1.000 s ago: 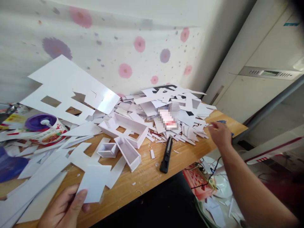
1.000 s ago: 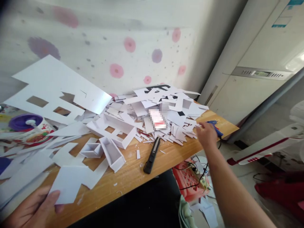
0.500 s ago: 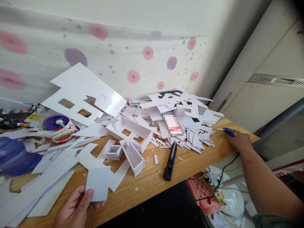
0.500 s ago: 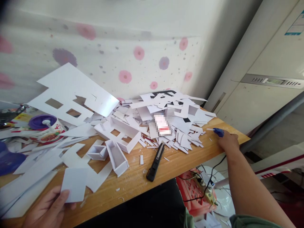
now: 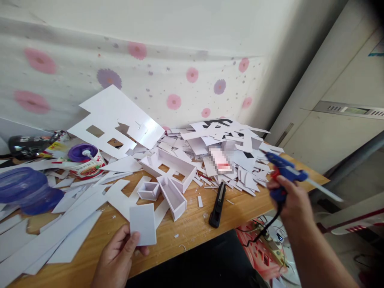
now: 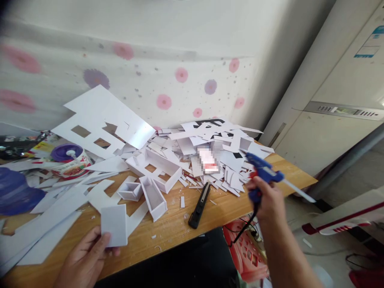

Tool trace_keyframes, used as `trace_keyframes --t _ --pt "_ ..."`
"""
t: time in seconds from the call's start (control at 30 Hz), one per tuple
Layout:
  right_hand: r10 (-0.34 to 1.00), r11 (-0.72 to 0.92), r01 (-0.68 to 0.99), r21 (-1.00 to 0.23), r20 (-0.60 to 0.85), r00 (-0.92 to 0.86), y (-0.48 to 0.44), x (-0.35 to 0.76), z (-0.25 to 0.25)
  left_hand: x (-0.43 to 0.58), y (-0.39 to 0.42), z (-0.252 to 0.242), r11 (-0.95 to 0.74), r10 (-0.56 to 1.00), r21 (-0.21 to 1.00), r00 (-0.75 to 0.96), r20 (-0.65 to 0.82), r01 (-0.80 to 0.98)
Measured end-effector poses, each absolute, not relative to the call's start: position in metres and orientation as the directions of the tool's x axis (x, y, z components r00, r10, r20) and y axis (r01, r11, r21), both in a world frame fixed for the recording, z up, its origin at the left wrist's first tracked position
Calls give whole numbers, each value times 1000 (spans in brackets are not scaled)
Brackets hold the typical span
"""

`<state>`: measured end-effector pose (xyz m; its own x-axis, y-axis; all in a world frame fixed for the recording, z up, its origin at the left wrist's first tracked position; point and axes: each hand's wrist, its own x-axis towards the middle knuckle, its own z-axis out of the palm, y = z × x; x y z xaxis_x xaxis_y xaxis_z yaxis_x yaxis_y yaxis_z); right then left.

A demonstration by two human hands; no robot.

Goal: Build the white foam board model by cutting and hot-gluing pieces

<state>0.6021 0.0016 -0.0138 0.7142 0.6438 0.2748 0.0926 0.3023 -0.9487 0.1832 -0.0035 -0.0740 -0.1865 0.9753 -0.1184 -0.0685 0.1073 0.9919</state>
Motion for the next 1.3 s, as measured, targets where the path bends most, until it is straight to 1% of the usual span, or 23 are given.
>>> trace_keyframes --t 0.07,0.1,0.13,0.2,0.23,0.3,0.4,0.47,0.53,0.7,0.87,1.1,1.3 --pt "766 296 -28 -955 220 604 2 550 -16 188 -4 -74 106 985 984 -119 -123 -141" --pt "868 266 -208 -941 140 476 2 525 -18 189 -4 -73 101 987 978 -105 -122 -181" --pt "946 186 -355 -916 69 316 1 502 -19 191 -3 -72 98 986 970 -108 -125 -225" --pt "997 30 -488 -872 -10 79 -1 463 -21 192 -2 -69 97 983 945 -118 -140 -313" --pt "999 -40 -505 -862 -39 -12 -3 449 -21 193 -2 -68 102 982 930 -115 -152 -352" --pt "986 -146 -489 -860 -88 -140 -5 428 -21 192 -1 -66 94 983 910 -104 -148 -405" --pt "946 -266 -427 -864 -147 -290 -4 411 -21 190 -1 -67 94 989 889 -60 -135 -448" --pt "917 -311 -388 -867 -167 -363 -3 404 -21 188 -2 -69 104 990 879 -37 -136 -466" --pt "907 -310 -346 -885 -167 -385 -3 399 -23 187 -2 -71 115 990 871 -17 -140 -477" --pt "961 -146 -186 -972 -94 -261 -6 394 -31 185 -3 -71 128 991 869 33 -128 -477" --pt "973 -61 -51 -997 -48 -227 -7 393 -38 184 -4 -71 136 991 860 70 -116 -492" --pt "980 -28 -8 -1000 -26 -196 -6 391 -38 183 -4 -71 151 988 845 80 -128 -512" --pt "987 -59 -19 -998 -55 -152 -9 392 -43 182 -5 -74 154 988 845 93 -123 -512"
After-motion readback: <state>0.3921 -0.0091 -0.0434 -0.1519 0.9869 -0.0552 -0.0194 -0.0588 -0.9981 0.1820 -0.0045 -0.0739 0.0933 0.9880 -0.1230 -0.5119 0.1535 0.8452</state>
